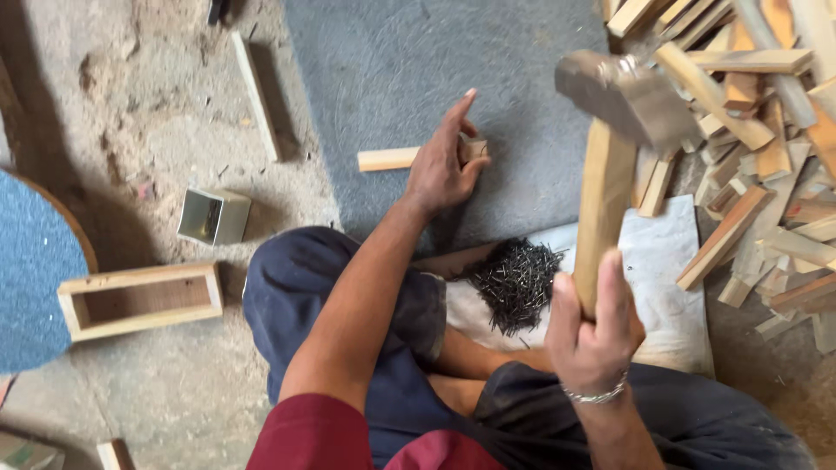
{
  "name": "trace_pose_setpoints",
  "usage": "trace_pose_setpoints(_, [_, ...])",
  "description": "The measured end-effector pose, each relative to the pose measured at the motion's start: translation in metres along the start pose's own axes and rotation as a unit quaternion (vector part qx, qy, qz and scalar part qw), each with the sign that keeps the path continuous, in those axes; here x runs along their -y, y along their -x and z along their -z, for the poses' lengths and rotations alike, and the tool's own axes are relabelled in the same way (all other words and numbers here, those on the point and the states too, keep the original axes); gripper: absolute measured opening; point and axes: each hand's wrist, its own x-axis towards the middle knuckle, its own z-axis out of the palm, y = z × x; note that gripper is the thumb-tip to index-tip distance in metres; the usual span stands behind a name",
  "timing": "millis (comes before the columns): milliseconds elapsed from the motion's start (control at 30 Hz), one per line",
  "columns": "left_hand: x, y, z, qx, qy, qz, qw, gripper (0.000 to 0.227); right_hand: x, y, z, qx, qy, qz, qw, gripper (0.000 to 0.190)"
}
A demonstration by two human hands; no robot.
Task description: The person sits on the floor and repeatedly hammers nails into small wooden slats using a hammer. They pick up each slat, position a nail, hammer it in, and then set the slat aside to repeat the process with a new piece.
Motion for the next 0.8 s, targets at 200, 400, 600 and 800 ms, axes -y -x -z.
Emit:
trace_pose_setpoints(200, [-0.002,0.002,0.001,0.024,-0.044,0.015,0.999,0.096,-0.010,0.010,-0.039,0.210,0.068,-0.143,0.965,0.060])
trace_pose_setpoints(400, [0.005,-0.004,-0.002,0.040,-0.087,-0.050,0.994,0.078,-0.011,0.025,-0.006,0.182,0.026,-0.223,0.957,0.059])
trace_pose_setpoints(600, [-0.046,-0.035,0.012,0.069,-0.303,-0.114,0.944,0.047,-0.031,0.034,-0.004,0.136,-0.025,-0.254,0.957,0.061])
trace_pose_setpoints(800, [-0.055,-0.062,0.054,-0.188,-0.070,-0.002,0.980,0.024,-0.045,0.041,-0.005,0.099,-0.164,-0.423,0.886,0.067])
